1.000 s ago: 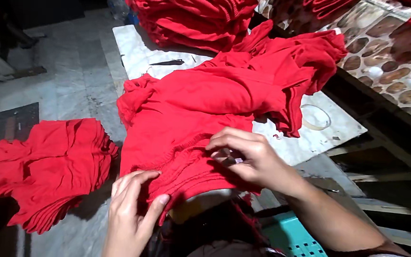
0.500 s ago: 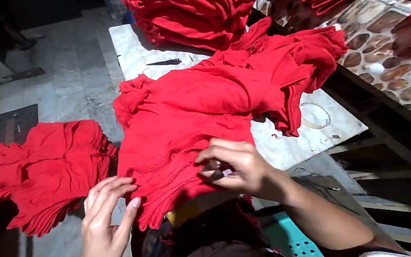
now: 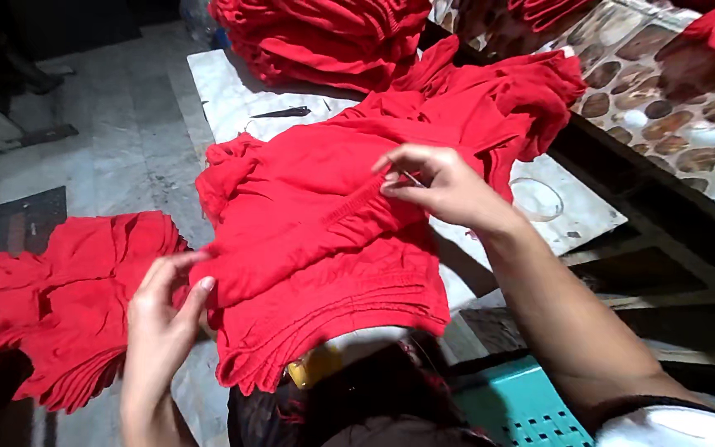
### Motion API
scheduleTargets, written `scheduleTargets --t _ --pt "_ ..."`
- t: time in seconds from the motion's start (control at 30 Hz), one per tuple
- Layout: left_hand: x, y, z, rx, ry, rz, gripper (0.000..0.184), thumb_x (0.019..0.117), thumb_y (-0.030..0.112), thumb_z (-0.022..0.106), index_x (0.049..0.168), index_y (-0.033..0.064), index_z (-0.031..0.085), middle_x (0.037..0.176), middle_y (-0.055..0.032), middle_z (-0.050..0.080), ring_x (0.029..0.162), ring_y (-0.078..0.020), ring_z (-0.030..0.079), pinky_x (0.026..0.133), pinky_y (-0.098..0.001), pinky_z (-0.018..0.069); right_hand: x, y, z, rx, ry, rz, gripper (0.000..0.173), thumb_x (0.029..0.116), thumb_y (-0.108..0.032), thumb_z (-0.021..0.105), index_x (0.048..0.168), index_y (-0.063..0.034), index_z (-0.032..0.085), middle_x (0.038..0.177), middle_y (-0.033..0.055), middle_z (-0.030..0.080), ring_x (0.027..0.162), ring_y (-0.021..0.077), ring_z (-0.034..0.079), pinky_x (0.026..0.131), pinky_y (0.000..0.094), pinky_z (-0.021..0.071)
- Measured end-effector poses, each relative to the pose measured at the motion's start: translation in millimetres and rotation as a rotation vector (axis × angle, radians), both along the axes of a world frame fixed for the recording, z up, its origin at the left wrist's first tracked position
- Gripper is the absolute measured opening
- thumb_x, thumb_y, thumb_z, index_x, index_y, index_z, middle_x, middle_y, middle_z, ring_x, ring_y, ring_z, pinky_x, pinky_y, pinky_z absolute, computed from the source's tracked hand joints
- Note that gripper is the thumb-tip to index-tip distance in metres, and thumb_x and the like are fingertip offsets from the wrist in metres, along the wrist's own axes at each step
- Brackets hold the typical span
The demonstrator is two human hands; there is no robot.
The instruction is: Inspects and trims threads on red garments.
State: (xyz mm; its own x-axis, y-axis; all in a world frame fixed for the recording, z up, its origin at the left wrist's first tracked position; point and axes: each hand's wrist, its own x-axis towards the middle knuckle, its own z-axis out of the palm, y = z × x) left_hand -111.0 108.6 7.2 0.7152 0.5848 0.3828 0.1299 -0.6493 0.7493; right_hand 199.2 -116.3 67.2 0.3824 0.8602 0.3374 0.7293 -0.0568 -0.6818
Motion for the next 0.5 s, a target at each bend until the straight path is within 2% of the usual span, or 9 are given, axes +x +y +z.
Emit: scheduleTargets --t 0.03,0.07,0.1,0.17,0.23,0.3,0.33,0.4,0.5 --pt "4 -4 2 0.018 0.018 0.042 0.052 0.0937 0.03 0.063 0.133 -0.0034 0.059 0.135 -0.0193 0.057 0.118 -0.0213 0.06 0.098 -0.0415 0.051 -5 2 -4 0.036 -0.034 -0.104 0.022 0.0942 -0.003 0.061 0.115 0.0003 0.065 0.103 0.0088 0.069 0.085 0.0083 0.065 0.077 0.0277 0.0552" --pt "6 -11 5 0.049 0.04 0.067 0.064 0.0947 0.039 0.061 0.143 -0.0027 0.051 0.149 -0.0234 0.045 0.13 -0.0277 0.053 0.105 -0.0461 0.0473 -15 2 -5 0.056 -0.084 -0.179 0.025 0.0953 -0.002 0.06 0.121 0.0001 0.063 0.109 0.0132 0.068 0.084 0.0146 0.064 0.073 0.0333 0.0538" --pt "7 -21 8 0.102 0.04 0.081 0.069 0.0957 0.044 0.06 0.145 -0.0028 0.049 0.154 -0.0265 0.04 0.134 -0.031 0.05 0.106 -0.0466 0.0461 -26 -2 -4 0.065 -0.141 -0.206 0.032 0.095 -0.004 0.061 0.126 0.0002 0.061 0.115 0.0159 0.067 0.081 0.0173 0.062 0.069 0.0347 0.0525" --pt "3 -46 12 0.196 0.011 0.035 0.057 0.0978 0.041 0.061 0.133 -0.0035 0.059 0.143 -0.0297 0.049 0.13 -0.0314 0.052 0.102 -0.0419 0.0464 -45 -12 -3 0.068 -0.218 -0.106 0.039 0.0909 -0.017 0.068 0.125 0.0 0.064 0.113 0.0135 0.066 0.079 0.013 0.06 0.067 0.0292 0.0521" --pt "-1 -67 11 0.217 0.059 -0.1 0.039 0.0987 0.036 0.06 0.119 0.0045 0.069 0.126 -0.0194 0.065 0.121 -0.0254 0.059 0.1 -0.0372 0.0471 -60 -23 -6 -0.038 -0.238 0.131 0.034 0.0872 -0.027 0.073 0.114 -0.0059 0.071 0.102 0.0058 0.069 0.079 0.0099 0.064 0.067 0.0274 0.0549" --pt "3 -78 4 0.244 0.109 -0.175 0.033 0.0963 0.03 0.059 0.112 0.0053 0.074 0.113 -0.0126 0.073 0.109 -0.0232 0.067 0.094 -0.033 0.0516 -63 -25 -14 -0.181 -0.244 0.307 0.021 0.0863 -0.018 0.07 0.105 -0.0085 0.074 0.095 0.0047 0.072 0.078 0.016 0.069 0.063 0.0358 0.0563" --pt "6 -79 2 0.245 0.11 -0.169 0.032 0.0963 0.028 0.059 0.111 0.0045 0.075 0.11 -0.0112 0.074 0.105 -0.0221 0.068 0.092 -0.0311 0.0517 -62 -22 -19 -0.183 -0.253 0.326 0.016 0.0872 -0.013 0.067 0.1 -0.0079 0.074 0.089 0.0044 0.071 0.074 0.0161 0.068 0.061 0.0355 0.0549" --pt "9 -76 4 0.22 0.088 -0.156 0.033 0.099 0.03 0.057 0.107 0.0047 0.076 0.105 -0.0084 0.076 0.1 -0.0161 0.069 0.088 -0.0259 0.0526 -57 -15 -25 -0.089 -0.294 0.291 0.015 0.0886 -0.011 0.061 0.092 -0.0066 0.075 0.077 0.0018 0.069 0.068 0.0093 0.064 0.061 0.0255 0.0523" --pt "12 -66 7 0.151 0.083 -0.196 0.034 0.1005 0.033 0.055 0.103 0.0071 0.077 0.099 -0.004 0.075 0.093 -0.0061 0.068 0.083 -0.0188 0.0523 -56 -6 -17 0.009 -0.283 0.237 0.015 0.0881 -0.01 0.061 0.089 -0.0052 0.074 0.074 -0.0003 0.068 0.065 0.0017 0.062 0.06 0.0169 0.0503"
